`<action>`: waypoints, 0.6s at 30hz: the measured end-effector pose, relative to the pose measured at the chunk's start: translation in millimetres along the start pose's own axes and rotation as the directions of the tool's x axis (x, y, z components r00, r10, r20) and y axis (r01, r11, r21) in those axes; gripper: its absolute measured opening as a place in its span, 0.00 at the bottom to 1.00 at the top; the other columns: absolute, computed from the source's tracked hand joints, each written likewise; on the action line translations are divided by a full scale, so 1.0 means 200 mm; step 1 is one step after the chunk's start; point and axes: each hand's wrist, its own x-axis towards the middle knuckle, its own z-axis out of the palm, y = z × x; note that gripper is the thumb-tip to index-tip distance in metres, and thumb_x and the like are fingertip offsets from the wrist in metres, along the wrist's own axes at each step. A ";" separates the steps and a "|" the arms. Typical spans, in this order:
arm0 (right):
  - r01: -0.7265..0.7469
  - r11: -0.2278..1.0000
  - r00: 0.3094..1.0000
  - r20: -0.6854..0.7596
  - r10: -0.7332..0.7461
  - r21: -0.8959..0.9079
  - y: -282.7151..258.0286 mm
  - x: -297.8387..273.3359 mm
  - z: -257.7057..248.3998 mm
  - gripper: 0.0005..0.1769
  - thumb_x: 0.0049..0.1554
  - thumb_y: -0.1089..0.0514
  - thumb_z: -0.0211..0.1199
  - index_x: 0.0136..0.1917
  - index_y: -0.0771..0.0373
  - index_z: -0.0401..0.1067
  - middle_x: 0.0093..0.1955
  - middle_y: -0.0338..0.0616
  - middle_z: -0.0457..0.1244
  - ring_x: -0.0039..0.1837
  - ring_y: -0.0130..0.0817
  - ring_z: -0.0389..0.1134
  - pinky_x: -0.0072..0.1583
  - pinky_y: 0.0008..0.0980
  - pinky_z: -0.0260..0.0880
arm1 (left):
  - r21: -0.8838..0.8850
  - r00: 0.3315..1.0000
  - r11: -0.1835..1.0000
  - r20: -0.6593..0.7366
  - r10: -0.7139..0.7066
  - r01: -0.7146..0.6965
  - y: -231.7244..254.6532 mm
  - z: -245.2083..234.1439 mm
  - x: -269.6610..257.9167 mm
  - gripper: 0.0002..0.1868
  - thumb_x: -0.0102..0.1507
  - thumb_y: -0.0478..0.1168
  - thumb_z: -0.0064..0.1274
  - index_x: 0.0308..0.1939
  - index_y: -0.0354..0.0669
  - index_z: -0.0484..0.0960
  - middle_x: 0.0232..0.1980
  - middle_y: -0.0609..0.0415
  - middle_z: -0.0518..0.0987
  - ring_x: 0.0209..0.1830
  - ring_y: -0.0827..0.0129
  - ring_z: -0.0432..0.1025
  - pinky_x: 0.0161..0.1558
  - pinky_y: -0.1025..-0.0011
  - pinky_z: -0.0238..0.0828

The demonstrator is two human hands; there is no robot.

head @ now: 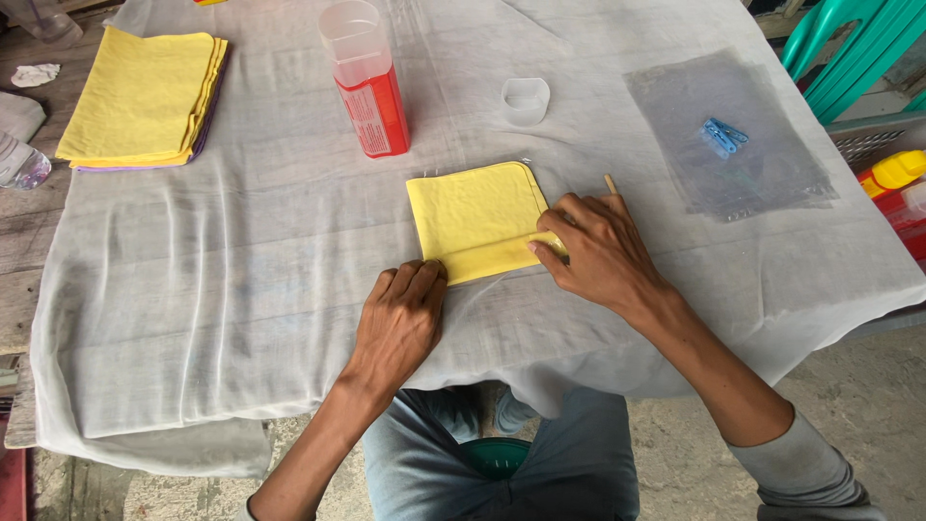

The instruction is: The person folds a yellow cloth into a small square using a wooden stick to press the creases. They then place the folded cloth into a red plastic container and secure the lid. The person repeats the folding process with another yellow cloth.

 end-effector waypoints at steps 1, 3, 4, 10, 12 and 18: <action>-0.005 1.000 1.000 -0.019 0.005 0.016 0.00 -0.01 0.00 0.07 0.56 0.50 0.68 0.45 0.51 0.73 0.43 0.34 0.63 0.46 0.39 0.72 0.57 0.42 0.65 | -0.005 1.000 1.000 0.008 0.008 -0.008 0.01 -0.02 0.00 0.11 0.67 0.32 0.45 0.33 0.45 0.81 0.42 0.54 0.78 0.50 0.63 0.73 0.47 0.69 0.66; -0.006 1.000 0.999 -0.037 0.007 0.030 0.00 -0.04 0.01 0.06 0.56 0.52 0.68 0.45 0.51 0.73 0.44 0.36 0.63 0.47 0.39 0.71 0.57 0.43 0.65 | -0.010 1.000 1.000 0.013 0.012 -0.012 0.03 -0.04 0.01 0.11 0.66 0.32 0.44 0.34 0.44 0.82 0.44 0.53 0.79 0.52 0.62 0.74 0.49 0.69 0.67; 0.004 1.000 0.998 -0.059 -0.004 0.009 0.01 -0.05 0.01 0.07 0.57 0.52 0.68 0.47 0.51 0.73 0.45 0.36 0.63 0.48 0.39 0.71 0.57 0.42 0.65 | -0.029 0.999 1.000 0.036 -0.002 0.003 0.04 -0.06 0.01 0.10 0.64 0.34 0.44 0.37 0.41 0.83 0.46 0.50 0.80 0.54 0.59 0.74 0.51 0.67 0.67; -0.160 0.970 0.981 -0.138 0.136 -0.184 0.08 -0.23 -0.06 0.15 0.59 0.46 0.67 0.54 0.54 0.74 0.47 0.40 0.62 0.51 0.43 0.70 0.53 0.44 0.68 | -0.060 0.993 0.998 0.120 -0.015 0.023 0.05 -0.05 -0.01 0.18 0.60 0.40 0.43 0.47 0.36 0.83 0.50 0.42 0.80 0.59 0.52 0.74 0.57 0.62 0.67; -0.265 0.923 0.961 -0.148 0.232 -0.279 0.11 -0.31 -0.08 0.18 0.57 0.44 0.68 0.54 0.57 0.74 0.45 0.42 0.63 0.49 0.46 0.70 0.51 0.45 0.69 | -0.072 0.993 0.997 0.119 -0.014 0.022 0.05 -0.05 -0.01 0.18 0.61 0.40 0.41 0.47 0.36 0.82 0.50 0.42 0.79 0.59 0.52 0.74 0.58 0.62 0.66; -0.525 0.820 0.841 0.009 0.540 -0.228 0.14 -0.40 -0.10 0.11 0.66 0.52 0.60 0.52 0.62 0.75 0.40 0.47 0.65 0.47 0.49 0.73 0.50 0.46 0.73 | -0.041 0.987 0.999 0.156 -0.022 0.028 0.06 -0.03 -0.02 0.18 0.62 0.41 0.40 0.47 0.37 0.82 0.51 0.42 0.79 0.60 0.53 0.73 0.60 0.62 0.66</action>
